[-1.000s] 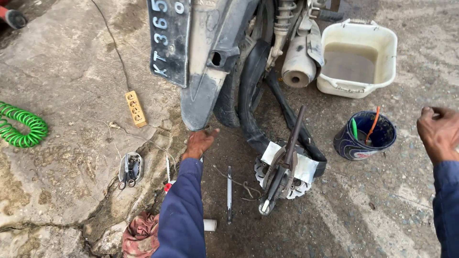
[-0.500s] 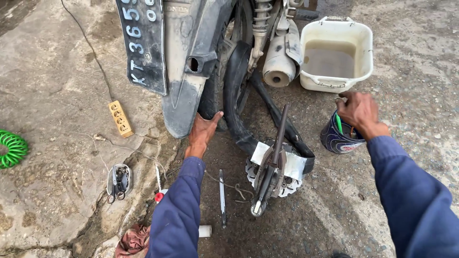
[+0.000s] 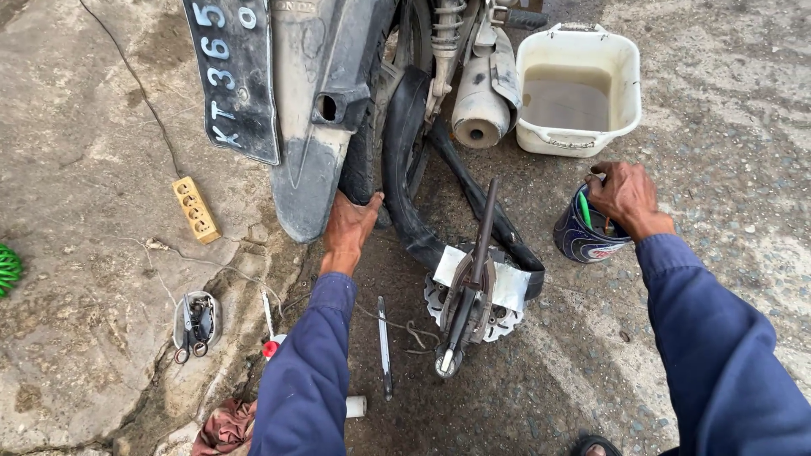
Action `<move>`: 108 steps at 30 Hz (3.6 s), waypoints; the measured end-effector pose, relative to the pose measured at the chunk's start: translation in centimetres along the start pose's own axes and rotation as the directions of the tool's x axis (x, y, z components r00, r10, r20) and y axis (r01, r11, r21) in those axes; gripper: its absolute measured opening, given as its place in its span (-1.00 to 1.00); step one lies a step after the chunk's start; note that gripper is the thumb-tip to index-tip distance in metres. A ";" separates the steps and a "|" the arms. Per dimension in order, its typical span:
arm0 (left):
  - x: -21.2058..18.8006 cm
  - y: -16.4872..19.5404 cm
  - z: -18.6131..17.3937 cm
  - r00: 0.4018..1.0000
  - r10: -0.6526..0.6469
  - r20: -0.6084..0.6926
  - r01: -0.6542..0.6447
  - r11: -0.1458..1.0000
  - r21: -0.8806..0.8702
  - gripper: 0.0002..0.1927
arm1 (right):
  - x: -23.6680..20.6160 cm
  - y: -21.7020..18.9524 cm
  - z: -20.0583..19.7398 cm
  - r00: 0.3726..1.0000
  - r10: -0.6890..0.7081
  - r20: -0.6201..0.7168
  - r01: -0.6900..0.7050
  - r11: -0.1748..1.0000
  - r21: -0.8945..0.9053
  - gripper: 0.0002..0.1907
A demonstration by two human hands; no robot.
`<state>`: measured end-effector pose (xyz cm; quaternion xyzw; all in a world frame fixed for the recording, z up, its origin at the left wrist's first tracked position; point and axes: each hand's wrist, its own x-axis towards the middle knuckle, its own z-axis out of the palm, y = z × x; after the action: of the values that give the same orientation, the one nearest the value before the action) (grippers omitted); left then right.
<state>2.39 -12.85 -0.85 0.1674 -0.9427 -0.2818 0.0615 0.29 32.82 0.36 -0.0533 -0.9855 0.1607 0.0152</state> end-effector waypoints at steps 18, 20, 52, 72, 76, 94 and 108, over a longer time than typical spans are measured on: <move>-0.4 0.3 0.1 0.998 -0.058 0.025 0.057 0.998 0.030 0.23 | -0.4 -0.2 -0.3 0.999 0.012 0.031 -0.013 1.000 0.026 -0.65; -0.5 0.3 0.1 0.998 -0.055 0.014 0.054 0.998 0.030 0.23 | -0.4 -0.2 -0.3 1.000 0.004 0.027 -0.004 0.999 0.033 -0.65; -0.4 -0.1 0.7 0.999 -0.013 -0.031 0.014 1.000 0.016 0.21 | -0.3 -0.2 -0.4 1.000 -0.016 0.013 0.015 0.999 0.051 -0.68; -0.2 -0.1 0.9 1.000 -0.019 0.009 0.019 1.000 -0.013 0.21 | 0.0 0.4 0.1 0.999 0.004 0.051 -0.005 1.000 0.015 -0.69; -2.5 -2.5 1.8 0.984 0.131 -0.123 -0.143 0.986 -0.091 0.16 | 0.5 0.3 0.1 0.997 -0.058 0.043 0.054 0.995 0.086 -0.68; -10.8 -9.3 7.3 0.284 -0.010 0.959 -0.555 0.814 0.173 -0.68 | 3.1 -2.9 0.8 0.979 -0.196 0.058 0.189 0.976 0.112 -0.71; -5.2 -15.9 -2.6 0.876 0.066 0.478 -0.440 0.517 0.734 -0.81 | 2.6 -3.3 -0.3 0.988 -0.065 0.142 0.054 0.995 0.083 -0.67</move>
<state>12.26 -24.88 -7.54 -0.0263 -0.9685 0.1780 -0.1724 -2.57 30.02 1.70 -0.0115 -0.9780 0.2023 -0.0492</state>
